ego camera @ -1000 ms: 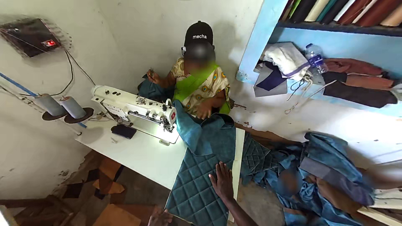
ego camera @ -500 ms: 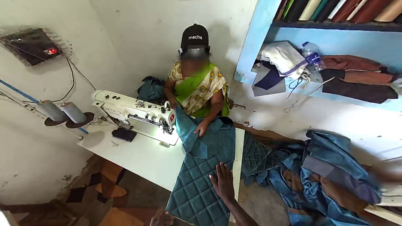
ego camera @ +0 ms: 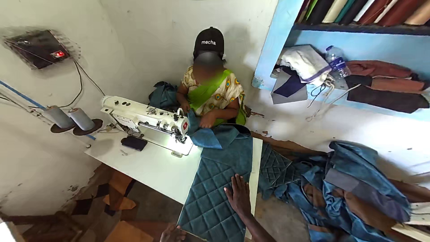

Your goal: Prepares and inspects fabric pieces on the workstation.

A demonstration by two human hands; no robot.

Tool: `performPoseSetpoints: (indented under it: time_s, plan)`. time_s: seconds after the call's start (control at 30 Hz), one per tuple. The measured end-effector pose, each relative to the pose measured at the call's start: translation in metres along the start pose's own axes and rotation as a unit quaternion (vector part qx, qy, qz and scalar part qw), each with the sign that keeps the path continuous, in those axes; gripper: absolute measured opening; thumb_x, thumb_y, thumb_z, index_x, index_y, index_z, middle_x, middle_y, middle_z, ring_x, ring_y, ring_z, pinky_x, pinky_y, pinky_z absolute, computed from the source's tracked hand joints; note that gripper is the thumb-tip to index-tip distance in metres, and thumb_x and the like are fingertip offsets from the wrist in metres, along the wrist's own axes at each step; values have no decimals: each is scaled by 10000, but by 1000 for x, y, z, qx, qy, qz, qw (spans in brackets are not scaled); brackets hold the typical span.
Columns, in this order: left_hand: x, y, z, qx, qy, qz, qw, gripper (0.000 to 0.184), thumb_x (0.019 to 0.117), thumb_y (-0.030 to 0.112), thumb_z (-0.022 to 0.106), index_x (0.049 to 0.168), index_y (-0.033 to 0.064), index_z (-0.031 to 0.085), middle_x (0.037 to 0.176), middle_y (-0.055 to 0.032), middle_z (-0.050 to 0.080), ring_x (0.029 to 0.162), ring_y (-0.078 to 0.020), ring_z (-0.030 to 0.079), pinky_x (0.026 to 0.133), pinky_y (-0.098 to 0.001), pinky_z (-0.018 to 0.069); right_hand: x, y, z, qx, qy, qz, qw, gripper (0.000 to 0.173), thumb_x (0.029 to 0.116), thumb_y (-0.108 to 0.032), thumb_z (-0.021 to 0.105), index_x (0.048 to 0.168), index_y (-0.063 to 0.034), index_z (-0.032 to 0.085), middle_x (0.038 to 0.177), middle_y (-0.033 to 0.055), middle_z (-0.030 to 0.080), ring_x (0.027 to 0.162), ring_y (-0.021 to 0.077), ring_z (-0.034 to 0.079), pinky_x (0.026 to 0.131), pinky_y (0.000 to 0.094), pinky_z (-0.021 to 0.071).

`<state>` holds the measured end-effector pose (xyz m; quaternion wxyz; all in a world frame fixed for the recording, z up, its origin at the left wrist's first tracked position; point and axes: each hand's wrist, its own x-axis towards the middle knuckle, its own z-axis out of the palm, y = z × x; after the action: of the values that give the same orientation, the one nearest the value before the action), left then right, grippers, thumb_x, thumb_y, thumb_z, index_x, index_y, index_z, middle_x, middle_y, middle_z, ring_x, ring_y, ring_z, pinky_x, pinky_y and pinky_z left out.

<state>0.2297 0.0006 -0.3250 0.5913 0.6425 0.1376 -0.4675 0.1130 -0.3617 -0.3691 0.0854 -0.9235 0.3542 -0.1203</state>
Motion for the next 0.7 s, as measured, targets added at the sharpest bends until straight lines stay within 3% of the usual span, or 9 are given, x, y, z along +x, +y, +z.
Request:
performPoseSetpoints:
  time_s: [0.7]
  plan:
    - [-4,0,2,-3,2,5,1000,241,1080,150,499,1190,-53,569,948,-193,740,794,-231,734,714,-352,605,0,0,-1,9,-1,-4,1000,783,997,-674,340,1566,-144,432,1669,72,325,1559,282,250,1261,558,172]
